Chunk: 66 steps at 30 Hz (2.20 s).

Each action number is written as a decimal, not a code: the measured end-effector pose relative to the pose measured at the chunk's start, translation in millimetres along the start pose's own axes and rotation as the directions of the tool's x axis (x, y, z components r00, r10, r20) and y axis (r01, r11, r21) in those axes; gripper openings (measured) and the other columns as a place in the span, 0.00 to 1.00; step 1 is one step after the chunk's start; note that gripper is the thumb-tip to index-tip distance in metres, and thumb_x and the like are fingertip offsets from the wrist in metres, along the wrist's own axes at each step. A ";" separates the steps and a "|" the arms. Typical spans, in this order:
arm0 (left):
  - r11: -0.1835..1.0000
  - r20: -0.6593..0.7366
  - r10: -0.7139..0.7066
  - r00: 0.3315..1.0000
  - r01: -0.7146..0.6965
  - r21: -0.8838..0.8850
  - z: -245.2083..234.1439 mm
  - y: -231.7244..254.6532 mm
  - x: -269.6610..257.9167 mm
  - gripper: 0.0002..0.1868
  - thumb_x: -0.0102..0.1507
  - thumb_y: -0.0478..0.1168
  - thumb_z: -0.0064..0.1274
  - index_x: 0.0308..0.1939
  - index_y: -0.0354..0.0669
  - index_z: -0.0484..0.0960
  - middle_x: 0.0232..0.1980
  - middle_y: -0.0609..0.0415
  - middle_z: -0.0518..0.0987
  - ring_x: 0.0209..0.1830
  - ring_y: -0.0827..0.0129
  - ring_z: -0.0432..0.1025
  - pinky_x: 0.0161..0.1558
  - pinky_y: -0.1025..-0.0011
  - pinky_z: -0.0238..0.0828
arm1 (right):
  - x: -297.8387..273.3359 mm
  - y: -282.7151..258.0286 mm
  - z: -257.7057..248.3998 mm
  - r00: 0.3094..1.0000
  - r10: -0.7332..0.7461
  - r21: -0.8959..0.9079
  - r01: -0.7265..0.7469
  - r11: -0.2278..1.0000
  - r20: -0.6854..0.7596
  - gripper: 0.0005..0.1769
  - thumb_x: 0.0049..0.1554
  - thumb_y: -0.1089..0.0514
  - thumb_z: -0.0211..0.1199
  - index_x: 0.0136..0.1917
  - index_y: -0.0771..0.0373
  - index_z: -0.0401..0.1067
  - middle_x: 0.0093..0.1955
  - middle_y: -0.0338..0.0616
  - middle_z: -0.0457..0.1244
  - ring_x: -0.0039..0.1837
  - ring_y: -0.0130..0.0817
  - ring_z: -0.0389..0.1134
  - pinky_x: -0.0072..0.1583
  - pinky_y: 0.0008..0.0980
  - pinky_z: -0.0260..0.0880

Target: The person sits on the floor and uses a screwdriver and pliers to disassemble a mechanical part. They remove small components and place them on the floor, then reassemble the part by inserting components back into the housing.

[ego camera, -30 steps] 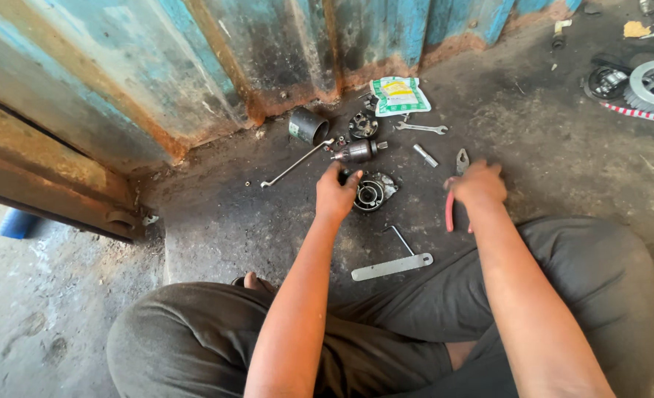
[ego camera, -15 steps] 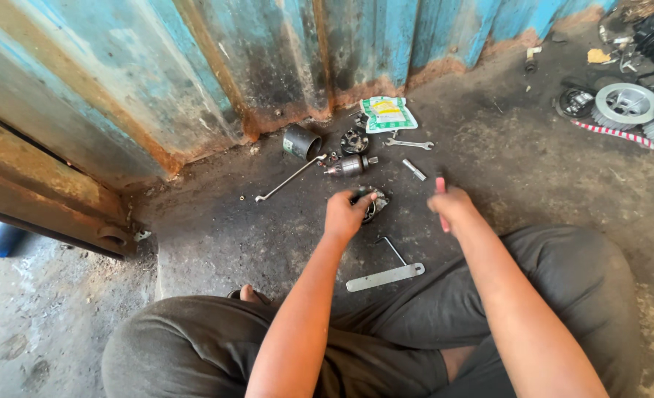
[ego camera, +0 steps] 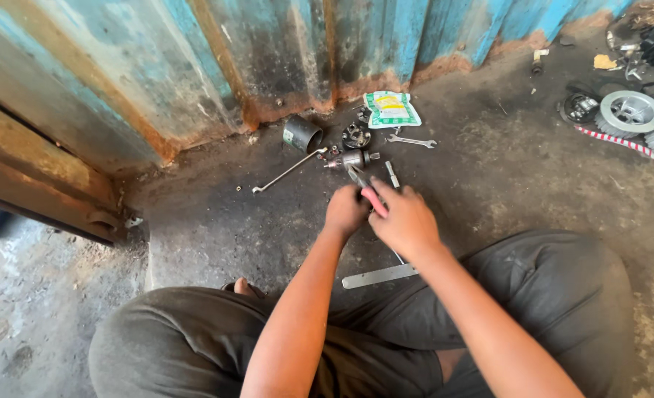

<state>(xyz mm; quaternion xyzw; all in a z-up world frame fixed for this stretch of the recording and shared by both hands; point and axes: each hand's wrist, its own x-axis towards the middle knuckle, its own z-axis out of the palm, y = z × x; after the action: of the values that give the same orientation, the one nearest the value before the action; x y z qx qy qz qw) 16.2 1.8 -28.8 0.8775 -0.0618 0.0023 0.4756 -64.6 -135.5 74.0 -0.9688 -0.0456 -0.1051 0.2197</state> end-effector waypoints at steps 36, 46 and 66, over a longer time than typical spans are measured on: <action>0.990 -0.030 0.144 0.989 -0.144 0.005 -7.2 -8.1 1.2 0.17 0.67 0.48 0.50 0.55 0.45 0.79 0.48 0.36 0.81 0.51 0.38 0.73 0.50 0.48 0.71 | -2.4 -44.4 -52.3 0.999 -0.035 -0.060 0.036 0.998 0.020 0.48 0.44 0.54 0.71 0.76 0.36 0.60 0.47 0.51 0.59 0.45 0.54 0.69 0.47 0.49 0.73; 0.991 0.036 0.112 0.993 -0.114 0.067 -4.2 4.2 -9.1 0.16 0.65 0.49 0.50 0.52 0.46 0.78 0.47 0.39 0.82 0.49 0.41 0.75 0.47 0.48 0.71 | -2.8 -35.1 -50.3 0.965 -0.195 -0.126 0.175 0.977 -0.177 0.33 0.45 0.58 0.69 0.64 0.39 0.70 0.48 0.49 0.58 0.41 0.52 0.68 0.44 0.48 0.72; 0.993 0.031 0.074 0.997 -0.076 0.093 2.5 -4.5 -14.7 0.16 0.70 0.49 0.48 0.53 0.43 0.77 0.49 0.37 0.81 0.52 0.40 0.74 0.50 0.48 0.70 | 1.6 -20.9 -59.8 0.722 -0.406 -0.075 0.444 0.893 -0.560 0.34 0.52 0.63 0.67 0.72 0.49 0.69 0.56 0.48 0.61 0.53 0.48 0.70 0.51 0.42 0.73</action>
<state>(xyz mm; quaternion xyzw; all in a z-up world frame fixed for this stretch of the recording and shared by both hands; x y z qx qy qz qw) 2.0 3.7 -34.9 0.8960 -0.1011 0.0111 0.4323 -76.8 -142.7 135.7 -0.8500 -0.2033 -0.4311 0.2241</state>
